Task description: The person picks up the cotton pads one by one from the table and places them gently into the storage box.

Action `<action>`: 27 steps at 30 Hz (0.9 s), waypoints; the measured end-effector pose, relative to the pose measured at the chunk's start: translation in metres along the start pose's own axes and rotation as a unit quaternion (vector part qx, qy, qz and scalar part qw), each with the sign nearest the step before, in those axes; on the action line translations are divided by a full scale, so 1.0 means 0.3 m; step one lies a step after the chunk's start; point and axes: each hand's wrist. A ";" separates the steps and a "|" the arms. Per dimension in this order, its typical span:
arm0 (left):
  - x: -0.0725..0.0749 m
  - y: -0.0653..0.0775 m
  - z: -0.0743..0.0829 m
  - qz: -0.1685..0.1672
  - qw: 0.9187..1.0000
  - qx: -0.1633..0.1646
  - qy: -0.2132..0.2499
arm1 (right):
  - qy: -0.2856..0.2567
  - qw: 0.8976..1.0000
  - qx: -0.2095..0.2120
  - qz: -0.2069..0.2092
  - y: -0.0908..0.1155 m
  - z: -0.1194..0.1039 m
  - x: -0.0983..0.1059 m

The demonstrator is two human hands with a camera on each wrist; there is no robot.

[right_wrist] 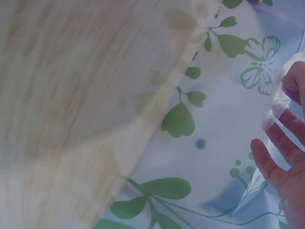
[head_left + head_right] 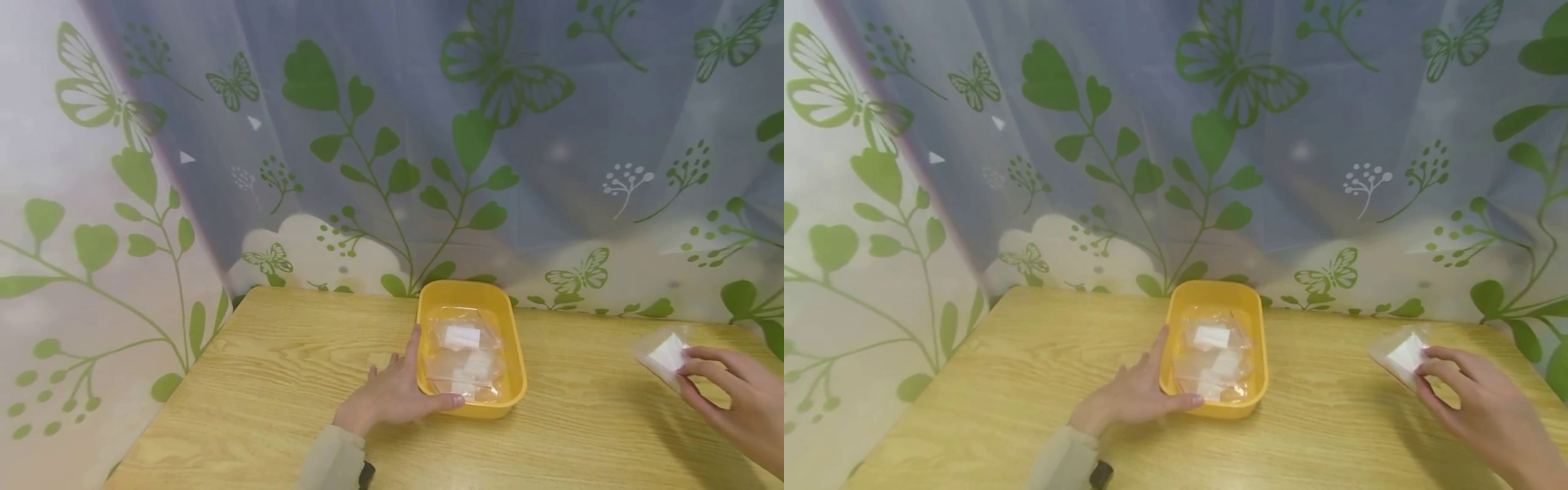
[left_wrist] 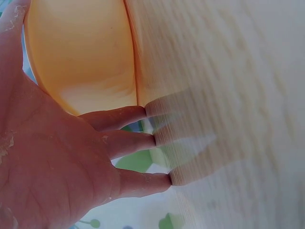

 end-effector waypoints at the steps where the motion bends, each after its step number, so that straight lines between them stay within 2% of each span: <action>1: 0.000 0.000 0.000 0.000 1.000 0.000 0.001 | 0.006 1.000 0.001 -0.002 -0.005 -0.005 -0.001; 7: -0.004 -0.002 -0.003 -0.004 1.000 0.000 -0.002 | 0.025 1.000 0.010 0.002 -0.021 -0.024 -0.013; 14: -0.004 -0.002 -0.004 -0.004 1.000 -0.001 -0.003 | 0.011 1.000 0.014 0.013 -0.041 -0.041 -0.025; 19: -0.001 -0.003 -0.004 -0.001 1.000 -0.001 0.000 | 0.021 0.999 0.028 0.007 -0.068 -0.059 -0.038; 27: 0.002 -0.001 -0.004 -0.004 1.000 0.002 0.002 | 0.029 0.999 0.038 -0.025 -0.124 -0.111 -0.057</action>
Point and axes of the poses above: each hand's wrist, its own y-axis away from the middle knuckle, its own x-axis out of the back of the hand, z = x × y, and after that the axes turned 14 degrees about -y, right-handed
